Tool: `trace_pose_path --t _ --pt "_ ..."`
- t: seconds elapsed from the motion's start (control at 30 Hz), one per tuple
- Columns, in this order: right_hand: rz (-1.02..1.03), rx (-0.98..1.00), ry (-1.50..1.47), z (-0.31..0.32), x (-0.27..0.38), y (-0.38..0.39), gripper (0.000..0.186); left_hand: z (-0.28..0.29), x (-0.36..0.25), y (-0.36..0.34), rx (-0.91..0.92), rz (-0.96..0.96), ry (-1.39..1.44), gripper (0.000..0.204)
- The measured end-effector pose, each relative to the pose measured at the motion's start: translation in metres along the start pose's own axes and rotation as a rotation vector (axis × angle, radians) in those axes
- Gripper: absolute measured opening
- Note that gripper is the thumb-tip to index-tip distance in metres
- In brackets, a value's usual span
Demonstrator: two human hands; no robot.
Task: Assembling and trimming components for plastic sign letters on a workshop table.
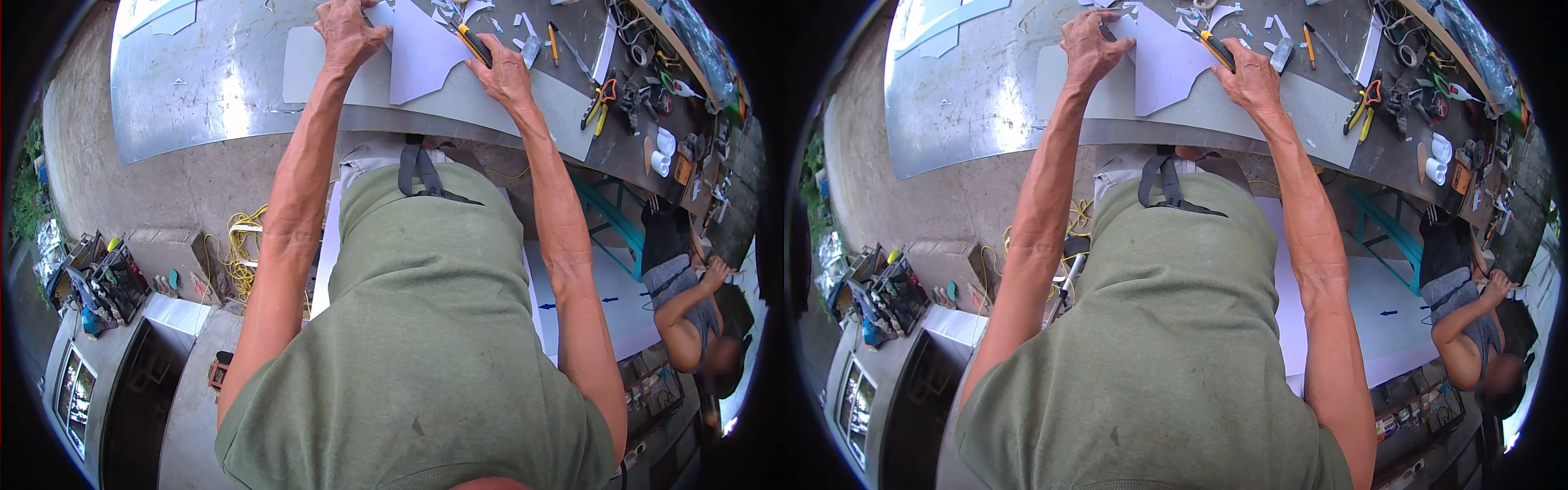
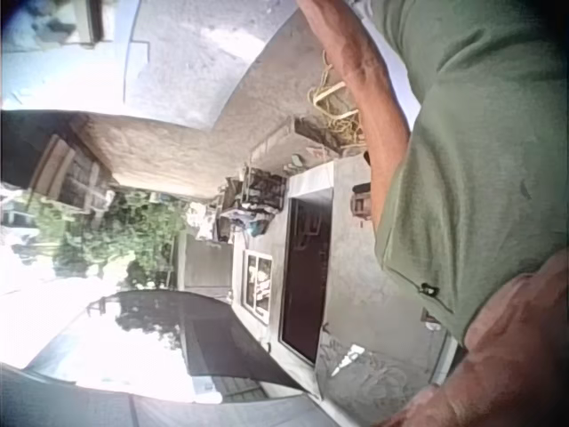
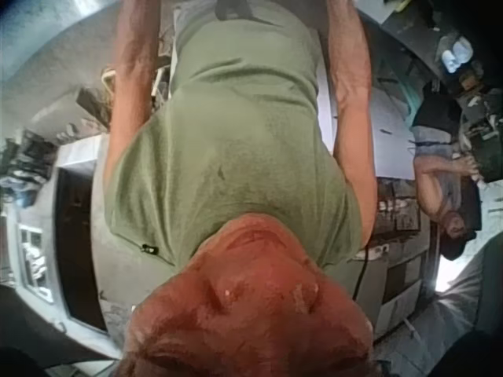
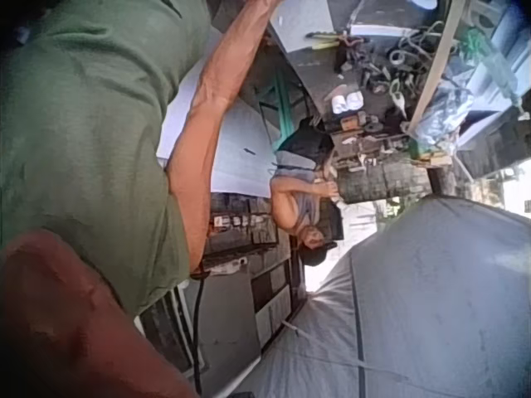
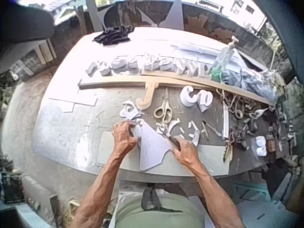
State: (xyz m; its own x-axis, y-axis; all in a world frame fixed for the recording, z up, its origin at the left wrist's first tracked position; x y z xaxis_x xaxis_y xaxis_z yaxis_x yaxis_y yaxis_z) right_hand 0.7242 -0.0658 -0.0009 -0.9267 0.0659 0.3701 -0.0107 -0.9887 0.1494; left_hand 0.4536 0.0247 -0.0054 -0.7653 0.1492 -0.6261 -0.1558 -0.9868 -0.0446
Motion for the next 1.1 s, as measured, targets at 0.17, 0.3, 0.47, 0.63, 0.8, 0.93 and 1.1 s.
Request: trace_pose_path --t 0.17,0.3,0.47,0.63,0.8,0.93,1.1 --pt "0.006 0.0 0.003 -0.002 -0.001 0.0 0.042 0.007 0.034 0.0 -0.1 0.031 0.521 0.029" --pt "0.01 0.024 0.009 0.0 0.002 0.001 0.041 0.046 0.072 0.0 -0.264 0.228 0.616 0.02" --pt "0.003 0.027 0.049 0.001 -0.002 0.002 0.042 0.081 0.025 0.025 -0.157 0.172 0.736 0.013" --pt "0.01 0.047 0.021 0.002 0.001 0.001 0.042 0.01 -0.03 0.06 -0.04 0.038 0.686 0.013" --pt "0.029 -0.006 0.021 0.0 0.002 0.001 0.041 -0.01 -0.049 0.071 -0.107 -0.244 0.354 0.029" --pt "0.054 -0.036 0.063 -0.002 0.001 0.003 0.042 -0.002 -0.061 0.088 0.081 -0.411 0.16 0.055" --pt "0.028 -0.023 0.032 0.001 0.004 0.004 0.038 -0.013 -0.042 0.104 0.324 -0.47 0.098 0.08"
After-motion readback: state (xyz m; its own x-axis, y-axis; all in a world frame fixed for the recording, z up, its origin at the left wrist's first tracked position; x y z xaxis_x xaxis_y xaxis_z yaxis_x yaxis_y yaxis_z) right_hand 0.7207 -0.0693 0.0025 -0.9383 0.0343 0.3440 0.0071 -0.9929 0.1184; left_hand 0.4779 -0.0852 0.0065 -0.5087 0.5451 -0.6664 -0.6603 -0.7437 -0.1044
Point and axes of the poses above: each hand's wrist, its own y-axis away from the middle knuckle, its own z-axis out of the back of the hand, x = y × z, the point moved 4 cm from there along -y, towards the middle knuckle, and after that the axes turned 11 degrees about y, right-handed, at the moved point
